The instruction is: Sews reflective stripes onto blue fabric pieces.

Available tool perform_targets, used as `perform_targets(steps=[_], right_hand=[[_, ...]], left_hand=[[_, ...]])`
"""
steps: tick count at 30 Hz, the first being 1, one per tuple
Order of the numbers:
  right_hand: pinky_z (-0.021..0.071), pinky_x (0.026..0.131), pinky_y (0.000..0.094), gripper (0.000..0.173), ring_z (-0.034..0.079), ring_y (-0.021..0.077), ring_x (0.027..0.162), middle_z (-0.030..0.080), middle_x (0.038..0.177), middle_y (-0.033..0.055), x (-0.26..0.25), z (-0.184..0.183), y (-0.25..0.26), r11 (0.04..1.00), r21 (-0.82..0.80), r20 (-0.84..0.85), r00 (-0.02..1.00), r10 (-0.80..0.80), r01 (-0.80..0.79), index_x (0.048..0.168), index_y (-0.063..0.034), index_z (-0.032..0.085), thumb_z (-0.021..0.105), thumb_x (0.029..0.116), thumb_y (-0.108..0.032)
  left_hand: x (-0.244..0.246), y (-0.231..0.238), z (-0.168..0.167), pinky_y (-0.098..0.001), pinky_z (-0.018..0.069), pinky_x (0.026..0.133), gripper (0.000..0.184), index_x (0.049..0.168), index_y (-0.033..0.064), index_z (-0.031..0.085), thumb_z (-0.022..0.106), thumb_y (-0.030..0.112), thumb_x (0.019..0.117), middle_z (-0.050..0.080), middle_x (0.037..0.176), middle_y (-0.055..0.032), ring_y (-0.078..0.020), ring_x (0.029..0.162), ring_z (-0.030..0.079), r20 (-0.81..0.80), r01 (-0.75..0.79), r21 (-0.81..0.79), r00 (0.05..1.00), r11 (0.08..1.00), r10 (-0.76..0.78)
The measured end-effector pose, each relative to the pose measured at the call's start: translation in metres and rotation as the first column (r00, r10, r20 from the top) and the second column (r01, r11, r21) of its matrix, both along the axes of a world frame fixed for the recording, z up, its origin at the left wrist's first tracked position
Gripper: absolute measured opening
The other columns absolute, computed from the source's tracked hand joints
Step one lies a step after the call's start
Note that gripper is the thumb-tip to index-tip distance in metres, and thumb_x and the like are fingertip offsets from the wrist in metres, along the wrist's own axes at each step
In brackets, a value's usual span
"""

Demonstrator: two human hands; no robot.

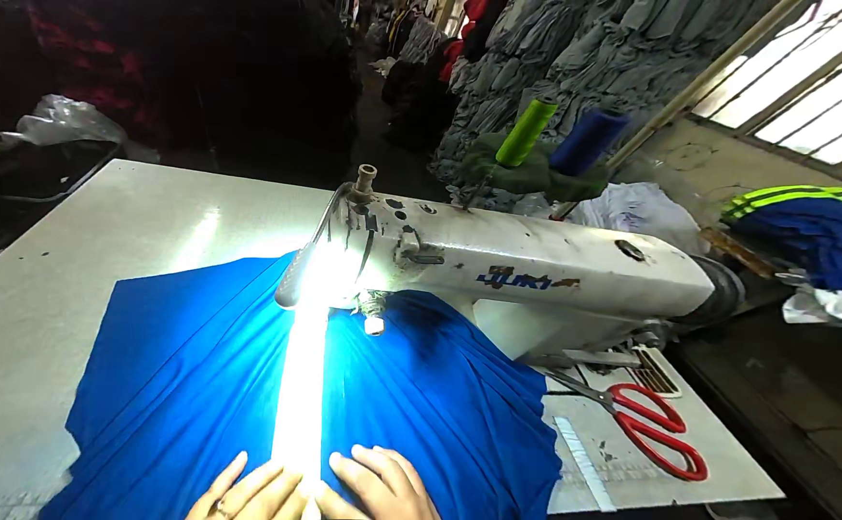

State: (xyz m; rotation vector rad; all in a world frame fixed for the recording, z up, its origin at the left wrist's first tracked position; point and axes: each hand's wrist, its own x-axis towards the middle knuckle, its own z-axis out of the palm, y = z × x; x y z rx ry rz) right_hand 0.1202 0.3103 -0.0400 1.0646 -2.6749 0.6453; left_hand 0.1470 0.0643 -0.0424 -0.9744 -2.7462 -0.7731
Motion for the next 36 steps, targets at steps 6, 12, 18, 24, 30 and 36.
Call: perform_targets(steps=[6,12,18,24,30,36], right_hand=[[0.0478,0.108,0.0476,0.029,0.063,0.0287,0.126,0.071,0.131,0.0046,-0.049,0.002,-0.005,0.999,0.047,-0.037,0.999,-0.013,0.015,0.123,-0.0250,0.076,0.058,0.1016,-0.033],[0.0487,0.107,0.0487,0.035,0.061,0.0265,0.129,0.069,0.135,0.0023,-0.096,0.002,-0.009,0.996,0.073,-0.073,0.997,-0.039,0.044,0.127,-0.0290,0.074,0.050,0.1032,-0.037],[0.0351,0.118,0.0493,0.044,0.045,0.0250,0.145,0.055,0.152,0.0000,-0.115,0.019,-0.017,0.968,0.240,0.136,0.984,-0.112,0.076,0.144,-0.0322,0.061,0.042,0.1060,-0.043],[0.0412,0.116,0.0518,0.048,0.050,0.0294,0.143,0.057,0.150,0.0077,-0.068,0.001,0.036,0.981,0.154,0.034,0.992,-0.121,0.115,0.141,-0.0223,0.064,0.050,0.1019,-0.047],[0.0487,0.104,0.0605,0.034,0.063,0.0370,0.126,0.070,0.130,0.0117,-0.049,0.007,0.061,0.945,0.102,-0.215,0.934,-0.285,0.312,0.122,-0.0157,0.075,0.052,0.1015,-0.030],[0.0490,0.107,0.0482,0.028,0.065,0.0287,0.124,0.073,0.126,0.0078,-0.007,0.009,0.004,0.998,0.027,0.033,0.997,-0.065,0.064,0.123,-0.0134,0.075,0.057,0.1040,-0.025]], left_hand=[[-0.048,-0.004,0.004,-0.0619,0.0318,0.117,0.042,0.141,0.0093,0.061,0.049,0.029,0.1064,0.058,0.148,-0.0095,-0.0278,0.142,0.050,0.067,-0.004,-0.045,0.998,0.999,0.007],[-0.105,-0.009,-0.008,-0.0604,0.0343,0.117,0.047,0.141,0.0180,0.062,0.038,0.038,0.1063,0.059,0.147,-0.0025,-0.0225,0.142,0.050,-0.048,-0.023,-0.079,0.999,0.997,0.020],[-0.151,-0.018,0.016,-0.0554,0.0157,0.126,0.054,0.156,0.0200,0.044,0.035,0.034,0.1052,0.035,0.166,0.0016,-0.0179,0.155,0.028,0.245,0.072,-0.221,0.969,0.973,-0.017],[-0.096,-0.015,-0.003,-0.0456,0.0481,0.109,0.029,0.119,0.0101,0.072,0.052,0.008,0.0984,0.070,0.128,-0.0064,-0.0232,0.124,0.064,-0.258,0.265,-0.096,0.924,0.959,-0.281],[-0.049,-0.014,0.007,-0.0429,0.0473,0.110,0.034,0.128,0.0100,0.069,0.048,0.002,0.1024,0.070,0.133,-0.0057,-0.0208,0.127,0.064,-0.156,0.191,-0.117,0.966,0.975,-0.208],[-0.041,-0.008,0.002,-0.0492,0.0417,0.114,0.035,0.131,0.0113,0.068,0.048,0.008,0.1022,0.069,0.134,-0.0062,-0.0231,0.130,0.062,-0.104,0.121,-0.092,0.986,0.988,-0.131]])
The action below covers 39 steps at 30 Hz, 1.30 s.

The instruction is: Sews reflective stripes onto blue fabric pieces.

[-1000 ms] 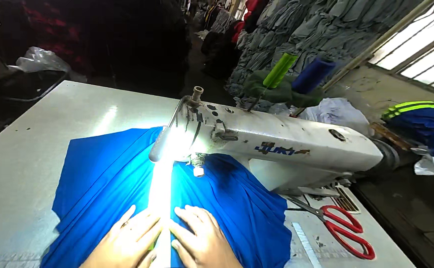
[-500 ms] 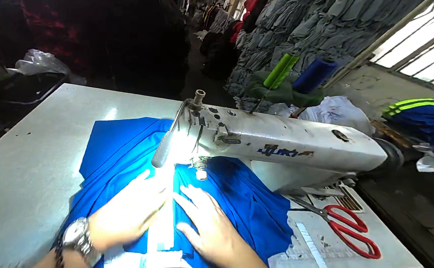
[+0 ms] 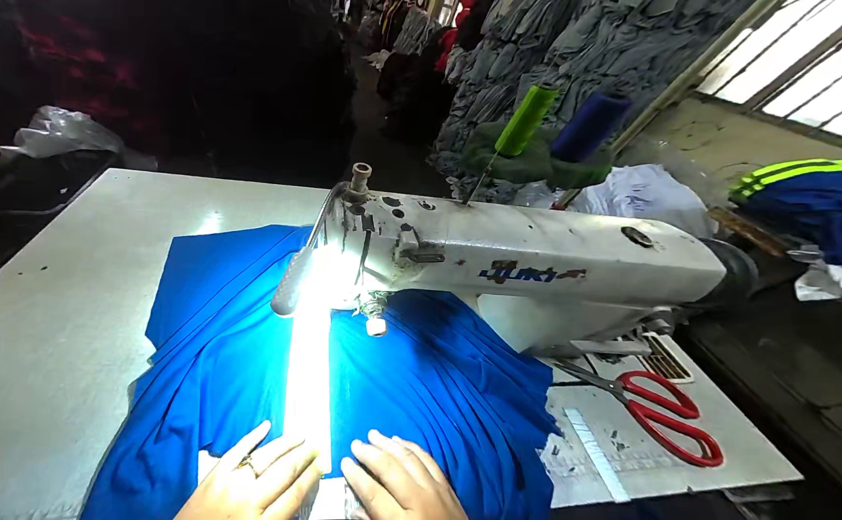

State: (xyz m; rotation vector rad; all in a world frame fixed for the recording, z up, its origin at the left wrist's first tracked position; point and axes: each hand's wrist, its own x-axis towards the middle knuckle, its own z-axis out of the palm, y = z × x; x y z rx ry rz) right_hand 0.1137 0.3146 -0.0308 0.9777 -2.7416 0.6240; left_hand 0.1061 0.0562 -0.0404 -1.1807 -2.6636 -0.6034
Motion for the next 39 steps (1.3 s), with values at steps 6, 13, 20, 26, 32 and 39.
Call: perform_targets(steps=[6,13,20,26,32,39], right_hand=[[0.0480,0.107,0.0460,0.028,0.065,0.0272,0.123,0.073,0.124,0.0062,-0.006,-0.001,0.000,1.000,0.011,-0.024,1.000,0.001,0.000,0.120,-0.0141,0.075,0.056,0.1046,-0.027],[0.0510,0.105,0.0438,0.032,0.066,0.0230,0.124,0.074,0.125,0.0021,-0.054,-0.005,-0.009,0.998,0.040,-0.147,0.988,-0.050,0.056,0.118,-0.0182,0.078,0.053,0.1022,-0.032],[0.0387,0.117,0.0450,0.043,0.052,0.0208,0.141,0.062,0.145,-0.0004,-0.105,0.006,-0.018,0.975,0.195,0.079,0.989,-0.124,0.106,0.139,-0.0201,0.066,0.045,0.1017,-0.024],[0.0441,0.114,0.0422,0.039,0.057,0.0203,0.136,0.068,0.137,-0.0009,-0.106,0.001,-0.006,0.984,0.056,-0.033,0.985,-0.167,0.169,0.134,-0.0205,0.070,0.049,0.1021,-0.028],[0.0548,0.091,0.0321,0.025,0.067,0.0221,0.101,0.069,0.105,0.0245,-0.087,0.106,0.132,0.887,-0.318,-0.474,0.753,-0.455,0.336,0.110,0.0104,0.065,0.049,0.1028,-0.007],[0.0315,0.101,0.0791,0.064,0.048,0.0606,0.128,0.054,0.131,0.0439,-0.203,0.186,0.299,0.390,-0.054,0.060,0.393,-0.918,0.919,0.131,0.0139,0.057,0.040,0.1104,-0.044]], left_hand=[[-0.004,0.004,0.018,-0.0587,0.0444,0.108,0.038,0.130,0.0073,0.067,0.047,0.006,0.0984,0.068,0.135,-0.0098,-0.0305,0.128,0.063,0.050,-0.009,-0.016,0.999,1.000,0.010],[-0.058,-0.005,-0.011,-0.0592,0.0392,0.113,0.045,0.140,0.0160,0.061,0.035,0.027,0.1043,0.061,0.144,-0.0015,-0.0214,0.137,0.055,-0.019,-0.036,0.013,0.999,0.999,0.036],[-0.122,-0.004,0.021,-0.0560,0.0197,0.125,0.050,0.151,0.0234,0.052,0.035,0.023,0.1039,0.047,0.158,0.0029,-0.0176,0.149,0.039,0.360,-0.083,-0.147,0.924,0.986,0.131],[-0.153,-0.004,0.021,-0.0488,0.0263,0.123,0.047,0.145,0.0243,0.058,0.036,0.024,0.1041,0.056,0.149,-0.0015,-0.0187,0.143,0.046,0.370,-0.154,-0.183,0.904,0.971,0.213],[-0.151,-0.003,0.024,-0.0493,0.0266,0.123,0.047,0.145,0.0218,0.057,0.038,0.021,0.1030,0.054,0.152,0.0007,-0.0189,0.145,0.044,0.371,-0.166,-0.162,0.903,0.973,0.215],[-0.148,0.002,0.023,-0.0471,0.0225,0.125,0.049,0.149,0.0236,0.054,0.034,0.027,0.1043,0.050,0.156,-0.0006,-0.0199,0.147,0.041,0.368,-0.201,-0.215,0.890,0.956,0.270]])
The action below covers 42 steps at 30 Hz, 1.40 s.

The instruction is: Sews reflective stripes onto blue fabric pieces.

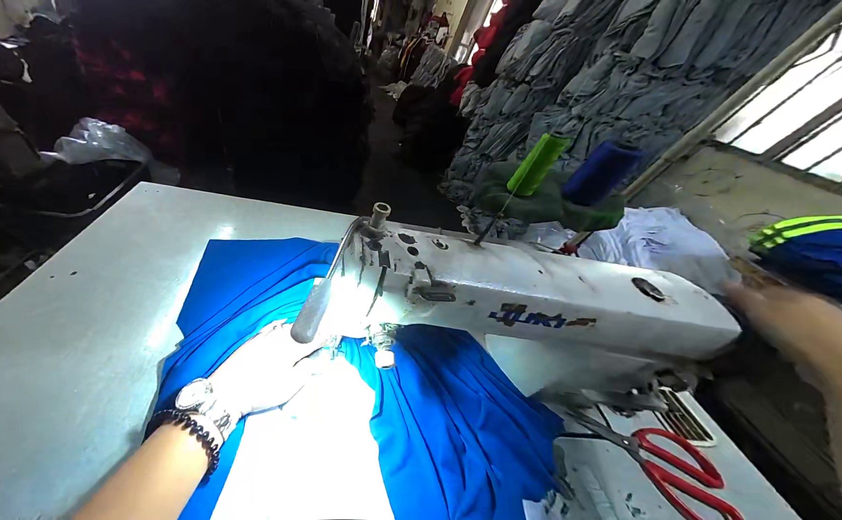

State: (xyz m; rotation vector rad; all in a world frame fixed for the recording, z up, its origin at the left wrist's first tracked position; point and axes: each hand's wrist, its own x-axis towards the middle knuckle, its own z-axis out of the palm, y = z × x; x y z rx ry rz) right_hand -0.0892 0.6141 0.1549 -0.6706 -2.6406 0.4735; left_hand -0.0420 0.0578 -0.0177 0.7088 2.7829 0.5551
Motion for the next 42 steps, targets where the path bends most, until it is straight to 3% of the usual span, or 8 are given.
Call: perform_targets(steps=[7,10,15,21,24,30,37,42], right_hand=[[0.0436,0.110,0.0450,0.045,0.056,0.0390,0.128,0.054,0.137,0.0376,0.077,-0.141,0.020,0.976,-0.142,-0.356,0.928,0.107,-0.167,0.135,0.0169,0.053,0.040,0.1088,-0.017],[0.0456,0.109,0.0344,0.055,0.055,0.0223,0.128,0.051,0.143,0.0287,0.065,-0.118,0.028,0.941,-0.273,-0.552,0.833,0.018,-0.201,0.141,0.0131,0.046,0.037,0.1098,-0.031],[0.0425,0.097,0.0631,0.068,0.056,0.0398,0.115,0.056,0.127,0.0332,0.027,-0.056,-0.007,0.940,-0.334,-0.396,0.915,-0.078,-0.065,0.132,0.0093,0.053,0.032,0.1091,-0.051],[0.0362,0.118,0.0450,0.056,0.043,0.0382,0.143,0.038,0.154,0.0351,0.085,-0.125,-0.021,0.966,-0.212,-0.485,0.874,0.027,-0.148,0.152,0.0109,0.034,0.042,0.1076,-0.023],[0.0520,0.096,0.0376,0.041,0.062,0.0330,0.111,0.058,0.124,0.0383,0.142,-0.125,-0.107,0.932,0.012,-0.372,0.864,0.340,-0.362,0.126,0.0219,0.050,0.051,0.1023,-0.012],[0.0456,0.109,0.0583,0.052,0.057,0.0420,0.132,0.059,0.142,0.0233,0.097,-0.174,-0.241,0.716,0.042,0.205,0.708,0.676,-0.696,0.137,-0.0044,0.064,0.058,0.0994,-0.041],[0.0549,0.097,0.0551,0.035,0.068,0.0351,0.114,0.069,0.125,0.0174,0.087,-0.123,-0.206,0.816,0.032,0.247,0.795,0.554,-0.578,0.128,-0.0072,0.069,0.054,0.1052,-0.028],[0.0421,0.100,0.0733,0.040,0.052,0.0584,0.126,0.053,0.135,0.0412,0.145,-0.115,-0.079,0.973,0.067,0.440,0.882,0.168,-0.220,0.132,0.0132,0.058,0.048,0.1047,-0.014]], left_hand=[[0.002,0.000,-0.004,-0.0465,0.0255,0.124,0.048,0.147,0.0226,0.056,0.036,0.029,0.1044,0.050,0.155,0.0005,-0.0209,0.146,0.043,-0.059,0.013,0.017,0.998,1.000,-0.012],[0.002,-0.001,-0.004,-0.0466,0.0294,0.121,0.048,0.148,0.0260,0.055,0.037,0.029,0.1031,0.053,0.153,0.0007,-0.0226,0.144,0.046,-0.062,-0.015,-0.009,0.998,1.000,0.014],[0.003,0.001,-0.008,-0.0485,0.0323,0.120,0.044,0.141,0.0218,0.063,0.041,0.026,0.1023,0.058,0.148,-0.0011,-0.0224,0.142,0.049,-0.169,0.012,0.046,0.986,0.999,-0.005],[0.003,0.000,-0.011,-0.0460,0.0358,0.118,0.045,0.139,0.0201,0.064,0.041,0.025,0.1010,0.059,0.147,-0.0016,-0.0225,0.140,0.051,-0.212,0.026,0.064,0.977,0.998,-0.012],[0.014,0.016,0.032,-0.0504,0.0400,0.112,0.040,0.133,0.0077,0.066,0.042,0.012,0.1012,0.063,0.140,-0.0141,-0.0344,0.133,0.056,-0.122,-0.019,0.008,0.992,1.000,0.020],[-0.017,0.009,0.005,-0.0508,0.0386,0.114,0.045,0.137,0.0037,0.060,0.047,0.032,0.1038,0.060,0.139,-0.0194,-0.0333,0.135,0.053,0.040,-0.336,0.049,0.942,0.941,0.334],[-0.028,-0.099,-0.006,-0.0644,0.0401,0.110,0.038,0.139,0.0028,0.061,0.052,0.020,0.1058,0.059,0.141,-0.0233,-0.0441,0.134,0.053,-0.212,-0.563,-0.062,0.814,0.824,0.540],[0.028,-0.096,-0.017,-0.0716,0.0425,0.102,0.034,0.131,0.0030,0.067,0.057,0.006,0.0985,0.064,0.132,-0.0258,-0.0493,0.123,0.060,-0.483,-0.499,0.071,0.740,0.864,0.468]])
